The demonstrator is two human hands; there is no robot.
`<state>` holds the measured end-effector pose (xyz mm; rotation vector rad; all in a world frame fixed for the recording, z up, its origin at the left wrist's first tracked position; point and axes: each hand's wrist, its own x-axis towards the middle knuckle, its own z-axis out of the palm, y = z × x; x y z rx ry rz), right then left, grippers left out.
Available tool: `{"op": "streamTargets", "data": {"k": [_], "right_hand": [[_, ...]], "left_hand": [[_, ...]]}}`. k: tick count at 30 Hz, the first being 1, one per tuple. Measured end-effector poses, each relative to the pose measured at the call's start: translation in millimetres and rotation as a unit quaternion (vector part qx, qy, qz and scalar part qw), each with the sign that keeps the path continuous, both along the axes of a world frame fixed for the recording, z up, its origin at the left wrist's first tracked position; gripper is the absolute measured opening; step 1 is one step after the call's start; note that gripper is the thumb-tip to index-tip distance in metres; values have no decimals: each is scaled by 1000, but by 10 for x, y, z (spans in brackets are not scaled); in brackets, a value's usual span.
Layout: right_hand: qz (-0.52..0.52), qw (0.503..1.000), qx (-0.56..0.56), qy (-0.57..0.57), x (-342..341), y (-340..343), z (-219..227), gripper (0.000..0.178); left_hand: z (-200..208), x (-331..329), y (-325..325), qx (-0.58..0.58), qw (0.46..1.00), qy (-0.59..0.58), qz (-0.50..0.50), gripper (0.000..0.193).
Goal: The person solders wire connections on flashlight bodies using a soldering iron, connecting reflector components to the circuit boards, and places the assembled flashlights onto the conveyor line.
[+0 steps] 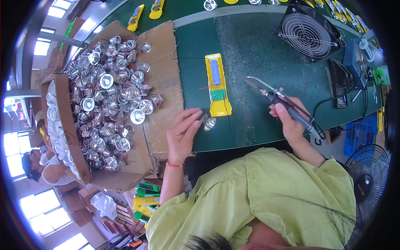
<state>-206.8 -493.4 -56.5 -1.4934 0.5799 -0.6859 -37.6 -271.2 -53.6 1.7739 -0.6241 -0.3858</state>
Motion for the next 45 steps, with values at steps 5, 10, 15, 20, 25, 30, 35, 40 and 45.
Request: {"op": "streamTargets", "data": {"k": [5,10,15,20,25,30,35,40,45], "right_hand": [[54,998,-7,19,52,162,20,26],[91,994,-47,33,117,223,-65,22],[93,995,-26,26,158,245,-138,22],[96,994,-37,30,179,249,-148,22],[50,998,40,-11,156,214,-65,24],[33,994,31,100,-31,132,29,26],[63,995,5,78,-37,4,25,28],[1,997,-73,-40,-89,-132,-58,24],[-25,997,-53,-52,-214,-323,-77,27]], "left_hand": [[-82,2,-329,45,986,-159,-25,10],[-45,74,-499,127,989,-69,-22,11],[-50,100,-539,169,981,-93,-34,12],[-65,130,-548,177,979,-99,-33,11],[-96,166,-571,177,979,-91,-34,12],[-78,197,-598,160,976,-119,-85,11],[-206,180,-515,122,991,4,-54,8],[-95,185,-476,165,984,-38,-59,30],[47,45,-647,171,985,-17,-17,30]]}}
